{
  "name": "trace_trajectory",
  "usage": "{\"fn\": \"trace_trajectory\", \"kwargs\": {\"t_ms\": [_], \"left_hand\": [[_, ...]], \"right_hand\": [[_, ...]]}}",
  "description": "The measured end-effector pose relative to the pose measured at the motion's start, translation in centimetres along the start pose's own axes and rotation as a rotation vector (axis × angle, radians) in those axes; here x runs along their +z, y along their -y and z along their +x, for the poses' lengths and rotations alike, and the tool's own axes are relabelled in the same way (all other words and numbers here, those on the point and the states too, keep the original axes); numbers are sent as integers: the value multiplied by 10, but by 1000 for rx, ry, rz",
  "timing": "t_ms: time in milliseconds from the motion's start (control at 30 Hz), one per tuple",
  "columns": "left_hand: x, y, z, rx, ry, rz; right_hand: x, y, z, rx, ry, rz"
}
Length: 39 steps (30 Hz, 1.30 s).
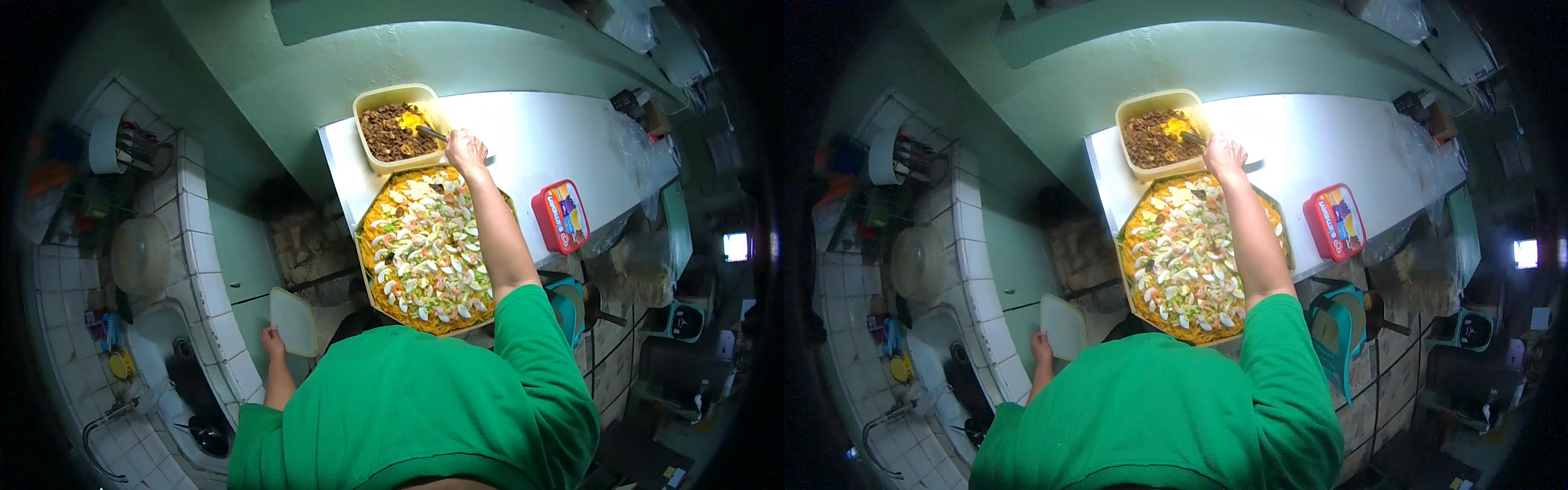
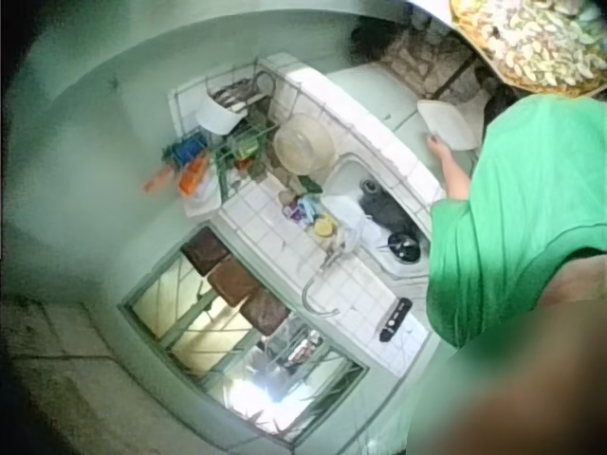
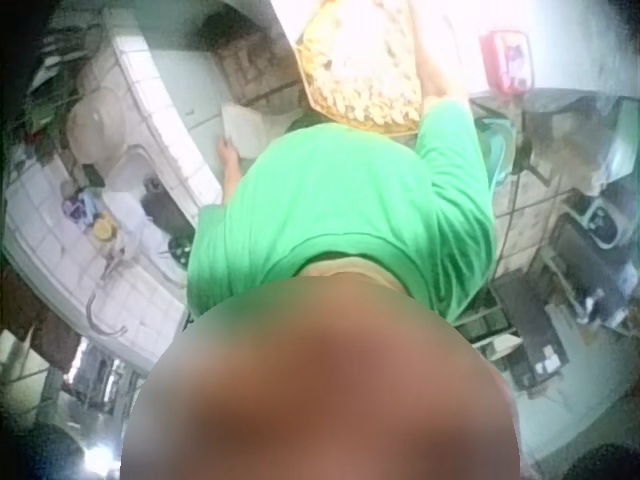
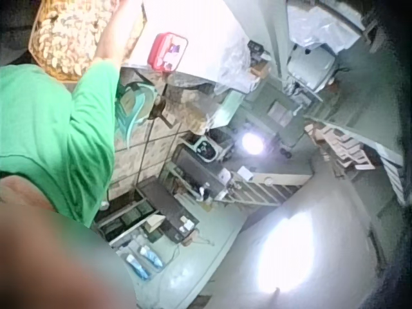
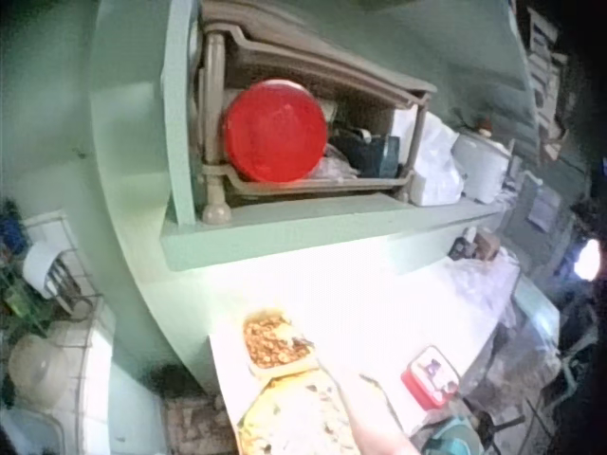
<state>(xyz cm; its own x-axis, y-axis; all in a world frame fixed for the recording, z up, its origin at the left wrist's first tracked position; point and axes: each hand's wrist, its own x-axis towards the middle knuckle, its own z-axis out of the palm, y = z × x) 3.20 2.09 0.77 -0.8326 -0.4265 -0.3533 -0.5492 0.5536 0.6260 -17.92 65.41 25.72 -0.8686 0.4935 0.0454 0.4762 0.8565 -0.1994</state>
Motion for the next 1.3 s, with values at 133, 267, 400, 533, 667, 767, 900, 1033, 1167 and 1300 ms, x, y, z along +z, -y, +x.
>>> {"fn": "trace_trajectory", "kwargs": {"t_ms": [133, 267, 400, 533, 667, 767, 900, 1033, 1167, 1300], "left_hand": [[-8, 9, -1, 43, -50, 56], [-17, 18, -1, 7, -45, 85], [-18, 20, 2, -106, -17, 170], [-15, 13, 3, 36, -53, 108], [-11, 2, 3, 69, -46, 90], [-5, -4, 4, 76, -19, 102], [3, -2, 2, 16, -26, 87], [5, 3, -3, 96, -37, 115], [5, 1, -7, 180, 1, 182], [10, -9, -4, 109, 53, 228]], "right_hand": [[5, 10, 13, -78, 7, -32], [11, 25, 19, -218, -93, -75], [16, 43, 21, -323, -45, -104], [3, 40, 17, -252, -55, -10], [-21, 28, 1, -107, -69, 100], [-38, 2, -26, -79, -103, 295], [-56, -65, -81, -128, -260, 572], [-64, -145, -153, 49, -212, 478], [-45, -183, -194, 203, -168, 413], [-25, -179, -196, 84, -211, 371]]}}
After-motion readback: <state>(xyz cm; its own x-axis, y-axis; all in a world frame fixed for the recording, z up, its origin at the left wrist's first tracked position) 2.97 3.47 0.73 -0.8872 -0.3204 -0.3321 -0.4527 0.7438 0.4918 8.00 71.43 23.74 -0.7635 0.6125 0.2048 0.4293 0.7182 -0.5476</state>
